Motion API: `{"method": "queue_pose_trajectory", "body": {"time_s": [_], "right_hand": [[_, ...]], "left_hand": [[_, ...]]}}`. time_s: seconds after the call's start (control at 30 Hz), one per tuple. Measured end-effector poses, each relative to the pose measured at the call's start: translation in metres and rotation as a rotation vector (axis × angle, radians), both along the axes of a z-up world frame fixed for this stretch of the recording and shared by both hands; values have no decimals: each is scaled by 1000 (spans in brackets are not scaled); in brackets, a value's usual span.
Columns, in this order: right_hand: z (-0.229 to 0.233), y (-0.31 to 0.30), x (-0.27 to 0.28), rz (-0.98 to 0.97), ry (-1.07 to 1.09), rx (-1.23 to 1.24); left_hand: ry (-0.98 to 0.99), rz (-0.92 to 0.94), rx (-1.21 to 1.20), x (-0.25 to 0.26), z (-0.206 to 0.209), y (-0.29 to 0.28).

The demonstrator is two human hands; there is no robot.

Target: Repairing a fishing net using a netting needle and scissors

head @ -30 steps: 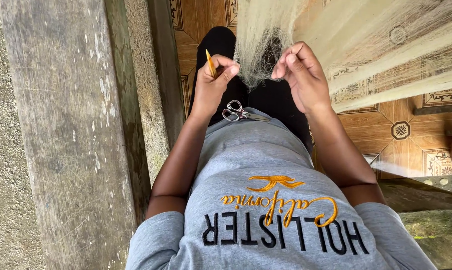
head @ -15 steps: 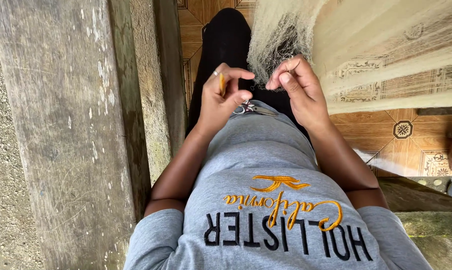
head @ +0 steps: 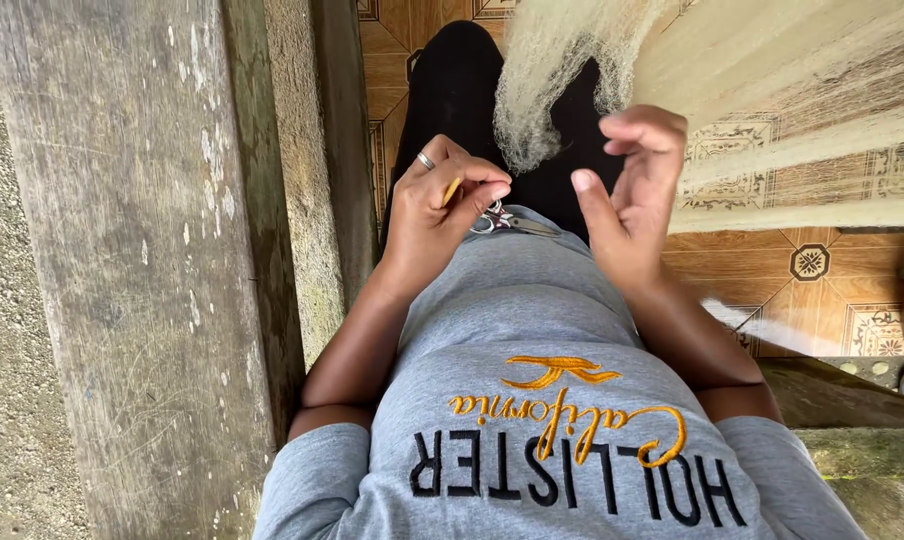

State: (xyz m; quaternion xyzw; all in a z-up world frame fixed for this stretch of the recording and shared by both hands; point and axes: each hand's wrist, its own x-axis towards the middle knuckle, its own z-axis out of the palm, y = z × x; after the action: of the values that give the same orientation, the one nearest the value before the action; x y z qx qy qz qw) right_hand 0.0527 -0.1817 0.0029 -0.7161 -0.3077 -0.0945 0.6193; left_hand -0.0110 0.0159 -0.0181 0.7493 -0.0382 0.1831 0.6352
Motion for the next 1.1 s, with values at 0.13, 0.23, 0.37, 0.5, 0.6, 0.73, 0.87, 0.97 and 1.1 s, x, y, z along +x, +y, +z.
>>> {"method": "queue_pose_trajectory", "body": {"time_s": [0.13, 0.23, 0.37, 0.5, 0.6, 0.73, 0.87, 0.97, 1.1], "right_hand": [[-2, -7, -20, 13, -6, -6], [-7, -11, -24, 202, 169, -102], [-25, -15, -22, 232, 379, -18], [-53, -19, -20, 259, 619, 191], [-77, -22, -16, 271, 681, 269], [-67, -15, -18, 236, 682, 357], [-62, -18, -16, 144, 688, 380], [-73, -22, -16, 140, 693, 388], [-72, -26, -22, 98, 607, 246]], "left_hand": [[-10, -5, 83, -7, 8, -6], [6, -24, 142, -11, 9, -13], [-41, -19, 251, -10, 3, -22], [-70, -10, 370, -11, 5, -30], [-76, -14, 420, -10, -6, -31], [-8, -76, 340, -6, -5, -29], [75, -119, 60, 3, -3, -23], [117, -176, 0, 13, -9, -23], [176, -255, -140, 24, -34, -30]]}}
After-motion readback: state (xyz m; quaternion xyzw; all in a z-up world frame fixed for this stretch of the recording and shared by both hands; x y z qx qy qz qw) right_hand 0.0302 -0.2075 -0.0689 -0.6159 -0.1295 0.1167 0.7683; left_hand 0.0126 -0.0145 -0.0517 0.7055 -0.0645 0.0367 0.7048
